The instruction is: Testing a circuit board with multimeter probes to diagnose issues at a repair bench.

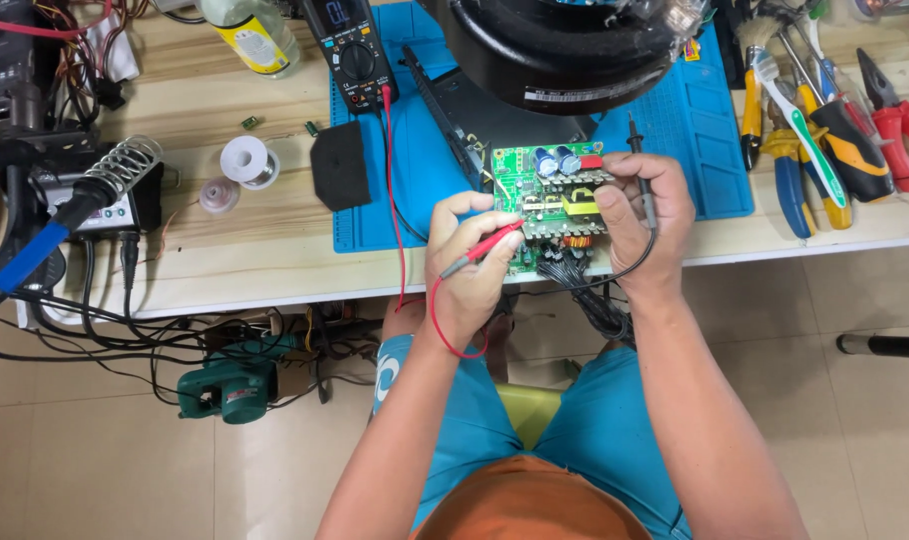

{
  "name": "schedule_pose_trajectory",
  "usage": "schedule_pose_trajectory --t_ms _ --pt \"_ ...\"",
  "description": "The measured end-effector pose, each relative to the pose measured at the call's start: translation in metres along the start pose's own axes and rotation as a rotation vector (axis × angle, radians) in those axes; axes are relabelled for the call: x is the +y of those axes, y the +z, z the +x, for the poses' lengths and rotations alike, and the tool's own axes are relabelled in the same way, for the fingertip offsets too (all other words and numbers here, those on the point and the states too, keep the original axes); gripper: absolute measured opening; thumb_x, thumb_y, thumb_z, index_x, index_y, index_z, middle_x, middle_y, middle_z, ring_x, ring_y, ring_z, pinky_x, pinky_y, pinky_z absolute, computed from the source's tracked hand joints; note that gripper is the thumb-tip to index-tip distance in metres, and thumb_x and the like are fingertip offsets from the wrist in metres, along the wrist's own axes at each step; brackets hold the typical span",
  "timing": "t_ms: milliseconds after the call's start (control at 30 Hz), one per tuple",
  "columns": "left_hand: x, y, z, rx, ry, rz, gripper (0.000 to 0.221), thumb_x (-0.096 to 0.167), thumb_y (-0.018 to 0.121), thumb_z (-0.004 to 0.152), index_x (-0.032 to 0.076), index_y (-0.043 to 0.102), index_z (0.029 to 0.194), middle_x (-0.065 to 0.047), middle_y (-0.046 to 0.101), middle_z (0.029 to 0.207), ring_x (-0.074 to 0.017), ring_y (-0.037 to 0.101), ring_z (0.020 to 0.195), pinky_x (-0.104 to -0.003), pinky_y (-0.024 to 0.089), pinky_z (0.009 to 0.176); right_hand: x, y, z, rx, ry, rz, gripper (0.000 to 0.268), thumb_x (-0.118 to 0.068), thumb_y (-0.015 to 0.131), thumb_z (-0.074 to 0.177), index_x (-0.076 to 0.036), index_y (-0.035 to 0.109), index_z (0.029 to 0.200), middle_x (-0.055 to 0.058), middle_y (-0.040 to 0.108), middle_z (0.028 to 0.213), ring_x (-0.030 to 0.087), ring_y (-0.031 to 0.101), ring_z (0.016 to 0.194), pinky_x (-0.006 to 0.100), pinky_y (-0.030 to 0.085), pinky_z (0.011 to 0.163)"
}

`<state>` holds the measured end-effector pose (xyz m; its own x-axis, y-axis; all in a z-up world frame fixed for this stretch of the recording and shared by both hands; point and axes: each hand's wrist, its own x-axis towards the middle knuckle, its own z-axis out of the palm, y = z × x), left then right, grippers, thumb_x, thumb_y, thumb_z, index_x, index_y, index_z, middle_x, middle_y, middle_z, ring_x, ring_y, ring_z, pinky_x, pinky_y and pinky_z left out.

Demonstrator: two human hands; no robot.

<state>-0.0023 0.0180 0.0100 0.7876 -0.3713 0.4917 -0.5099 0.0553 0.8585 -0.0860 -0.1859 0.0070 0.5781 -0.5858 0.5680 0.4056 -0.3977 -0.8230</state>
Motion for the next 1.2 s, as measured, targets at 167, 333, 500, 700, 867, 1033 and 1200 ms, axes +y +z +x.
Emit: schedule_pose_trajectory --t_ms 167,333,500,700,867,1033,1200 --pt "-0.009 -0.004 0.001 -0.07 -0.085 -0.042 0.018 0.024 0.082 0.104 0.013 0.083 0.117 -0.017 0.073 0.128 -0.0417 0.078 0.113 -0.051 0.065 0.094 -0.004 0.002 0.0 -0.005 0.003 -0.003 0.029 -0.02 0.081 0.11 0.002 0.064 0.12 0.02 0.073 0.119 0.014 0.068 0.093 0.033 0.061 0.083" --pt "-0.016 -0.003 -0.001 -0.112 -0.127 -0.061 0.019 0.025 0.083 0.103 0.013 0.084 0.118 -0.016 0.08 0.119 -0.0416 0.08 0.111 -0.049 0.064 0.094 -0.004 0.003 0.0 0.016 0.019 0.015 0.028 -0.021 0.082 0.109 -0.001 0.065 0.119 0.017 0.073 0.119 0.012 0.066 0.09 0.029 0.059 0.083" --pt "-0.011 -0.004 0.001 -0.113 -0.108 -0.07 0.019 0.023 0.084 0.102 0.012 0.083 0.117 -0.015 0.081 0.118 -0.0388 0.08 0.112 -0.047 0.064 0.094 -0.004 0.001 0.001 0.006 0.011 0.004 0.027 -0.02 0.082 0.109 0.0 0.065 0.119 0.018 0.073 0.118 0.012 0.066 0.09 0.029 0.059 0.082" --pt "-0.009 -0.001 -0.002 -0.07 -0.067 -0.093 0.016 0.019 0.085 0.101 0.012 0.085 0.115 -0.013 0.081 0.113 -0.0371 0.079 0.114 -0.048 0.062 0.102 -0.003 0.0 0.001 -0.008 0.008 -0.033 0.027 -0.019 0.081 0.11 0.001 0.066 0.118 0.02 0.074 0.119 0.015 0.067 0.089 0.031 0.06 0.08" --pt "-0.009 0.0 -0.003 -0.048 -0.057 -0.088 0.014 0.017 0.085 0.101 0.011 0.085 0.114 -0.013 0.081 0.111 -0.0372 0.08 0.112 -0.048 0.063 0.101 -0.002 -0.002 0.0 -0.016 0.009 -0.051 0.026 -0.02 0.081 0.111 0.0 0.067 0.119 0.02 0.075 0.12 0.014 0.067 0.09 0.031 0.059 0.08" --pt "-0.01 0.002 -0.003 -0.042 -0.042 -0.094 0.015 0.016 0.086 0.1 0.01 0.085 0.114 -0.014 0.081 0.109 -0.0377 0.08 0.111 -0.049 0.062 0.102 -0.004 -0.001 0.001 -0.012 0.002 -0.055 0.026 -0.022 0.08 0.111 0.0 0.067 0.118 0.02 0.075 0.119 0.015 0.066 0.088 0.03 0.057 0.076" --pt "-0.012 0.003 -0.005 -0.027 -0.036 -0.089 0.016 0.016 0.086 0.1 0.012 0.086 0.115 -0.013 0.081 0.11 -0.0363 0.08 0.112 -0.049 0.062 0.102 -0.005 0.0 0.0 -0.016 -0.004 -0.057 0.026 -0.021 0.079 0.111 0.001 0.067 0.118 0.022 0.075 0.12 0.016 0.067 0.089 0.031 0.057 0.076"
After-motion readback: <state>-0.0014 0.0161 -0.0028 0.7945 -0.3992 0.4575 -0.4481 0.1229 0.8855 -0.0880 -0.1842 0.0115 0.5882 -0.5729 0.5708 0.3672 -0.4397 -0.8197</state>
